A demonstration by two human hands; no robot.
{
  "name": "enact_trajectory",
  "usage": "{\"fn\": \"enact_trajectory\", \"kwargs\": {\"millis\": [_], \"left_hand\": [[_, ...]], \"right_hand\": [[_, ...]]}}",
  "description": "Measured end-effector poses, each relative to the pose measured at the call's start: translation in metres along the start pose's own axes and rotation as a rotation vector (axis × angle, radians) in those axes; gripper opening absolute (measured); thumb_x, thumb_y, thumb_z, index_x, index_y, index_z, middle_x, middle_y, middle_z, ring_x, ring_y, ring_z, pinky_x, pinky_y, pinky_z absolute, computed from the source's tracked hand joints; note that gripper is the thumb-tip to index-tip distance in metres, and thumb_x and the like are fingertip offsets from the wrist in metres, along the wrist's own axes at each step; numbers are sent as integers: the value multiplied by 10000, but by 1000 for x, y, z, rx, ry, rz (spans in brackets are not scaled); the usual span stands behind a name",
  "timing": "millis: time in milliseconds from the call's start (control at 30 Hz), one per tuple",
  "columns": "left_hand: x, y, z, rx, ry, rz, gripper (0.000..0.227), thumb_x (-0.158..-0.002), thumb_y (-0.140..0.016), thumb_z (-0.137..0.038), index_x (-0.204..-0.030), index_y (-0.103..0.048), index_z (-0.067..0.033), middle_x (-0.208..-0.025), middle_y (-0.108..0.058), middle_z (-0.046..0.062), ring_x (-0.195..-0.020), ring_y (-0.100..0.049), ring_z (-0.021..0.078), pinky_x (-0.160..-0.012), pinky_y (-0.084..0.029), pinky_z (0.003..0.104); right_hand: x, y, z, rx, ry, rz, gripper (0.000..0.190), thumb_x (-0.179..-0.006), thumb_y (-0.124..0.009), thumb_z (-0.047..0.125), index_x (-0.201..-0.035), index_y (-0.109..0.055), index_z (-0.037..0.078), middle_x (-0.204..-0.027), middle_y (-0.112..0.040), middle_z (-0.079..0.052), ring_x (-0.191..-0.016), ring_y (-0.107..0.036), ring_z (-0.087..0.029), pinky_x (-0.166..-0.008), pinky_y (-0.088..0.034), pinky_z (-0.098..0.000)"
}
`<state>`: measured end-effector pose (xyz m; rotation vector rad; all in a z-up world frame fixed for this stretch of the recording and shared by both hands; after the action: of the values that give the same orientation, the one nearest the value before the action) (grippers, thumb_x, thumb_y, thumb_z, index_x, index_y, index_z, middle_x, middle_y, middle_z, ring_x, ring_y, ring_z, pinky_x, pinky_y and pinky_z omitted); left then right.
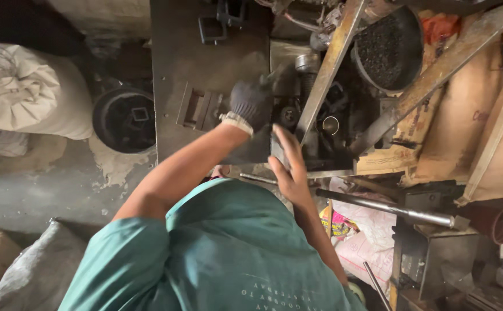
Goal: The person operates a manual press machine by placing small metal blocks into the press, pulling a lever to activate the press, and then removing the pressed blocks. The person repeats this process multiple times, handling the blocks and lever with gloved hands.
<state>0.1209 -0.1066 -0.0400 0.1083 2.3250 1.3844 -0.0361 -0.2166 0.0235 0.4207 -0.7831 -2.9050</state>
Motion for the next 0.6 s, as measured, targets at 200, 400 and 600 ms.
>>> {"fn": "enact_trajectory", "kwargs": {"millis": [200,400,600], "left_hand": [[93,42,2,153,135,367,689,-668,-774,-416,-1208,-609,-22,-736,-731,106,-661,-718,339,-541,-541,468],[110,160,64,-22,115,-230,289,-955,-651,-207,-1235,-651,-131,-928,-704,109,-772,-682,341,-683,-522,486],[116,117,143,343,406,6,414,-1044,-541,-410,-1246,-676,-76,-954,-723,248,-876,-693,441,-748,-531,524]], "right_hand": [[9,-96,-147,-664,-931,-101,610,-1083,-642,321,-1514,-538,-97,-1212,-252,-227,-1078,-329,-314,-936,-356,-442],[-12,-132,-159,-669,-849,81,706,-930,-720,365,-1475,-507,-30,-1385,-553,-147,-1154,-650,-287,-964,-608,-489],[-34,-166,-131,-689,-847,175,732,-939,-714,372,-1489,-484,-53,-1406,-601,-190,-1196,-661,-304,-977,-602,-476]]}}
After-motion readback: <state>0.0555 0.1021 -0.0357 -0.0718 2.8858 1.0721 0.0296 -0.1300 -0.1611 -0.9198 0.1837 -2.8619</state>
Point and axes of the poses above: each hand's wrist, its own x-axis away from the middle knuckle, its own y-axis out of the back of the hand, z = x × y, the point moved 8 cm from there along -x, towards the middle knuckle
